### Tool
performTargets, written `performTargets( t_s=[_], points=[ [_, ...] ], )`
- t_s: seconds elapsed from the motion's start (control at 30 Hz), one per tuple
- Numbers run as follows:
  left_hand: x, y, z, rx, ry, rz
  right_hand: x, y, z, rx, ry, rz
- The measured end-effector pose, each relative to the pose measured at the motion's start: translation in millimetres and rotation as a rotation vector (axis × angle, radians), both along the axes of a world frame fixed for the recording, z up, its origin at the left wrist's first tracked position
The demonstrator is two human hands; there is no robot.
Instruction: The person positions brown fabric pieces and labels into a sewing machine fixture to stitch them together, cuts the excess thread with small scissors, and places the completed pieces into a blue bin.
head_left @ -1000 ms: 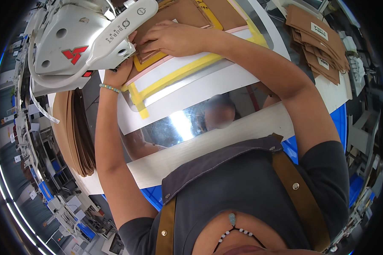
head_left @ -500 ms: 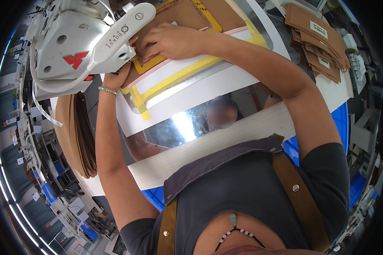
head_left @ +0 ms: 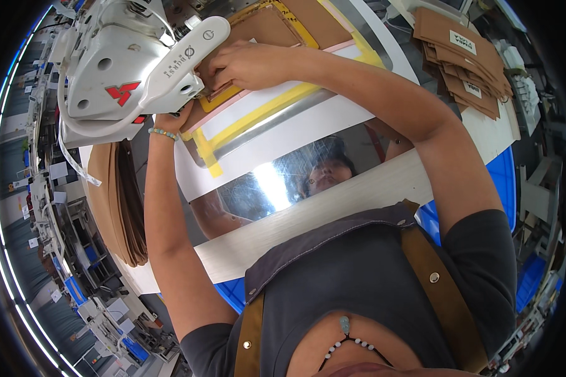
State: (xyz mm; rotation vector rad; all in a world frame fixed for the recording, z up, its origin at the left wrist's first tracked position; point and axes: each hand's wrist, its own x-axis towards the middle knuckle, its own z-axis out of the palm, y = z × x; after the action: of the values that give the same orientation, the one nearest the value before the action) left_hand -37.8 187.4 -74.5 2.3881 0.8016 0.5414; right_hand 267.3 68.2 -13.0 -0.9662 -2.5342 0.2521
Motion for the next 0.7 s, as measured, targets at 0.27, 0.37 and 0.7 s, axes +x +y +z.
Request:
performTargets(
  t_s=[0.27, 0.37, 0.7],
  points=[
    [-32, 8, -10, 0.173, 0.031, 0.017, -5, 3, 9, -0.033, 0.037, 0.04],
    [-52, -1, -14, 0.298, 0.06, 0.148, -15, 4, 20, -0.066, 0.057, 0.027],
    [-9, -64, 28, 0.166, -0.086, 0.316, -14, 37, -6, 0.085, -0.037, -0.074]
  ],
)
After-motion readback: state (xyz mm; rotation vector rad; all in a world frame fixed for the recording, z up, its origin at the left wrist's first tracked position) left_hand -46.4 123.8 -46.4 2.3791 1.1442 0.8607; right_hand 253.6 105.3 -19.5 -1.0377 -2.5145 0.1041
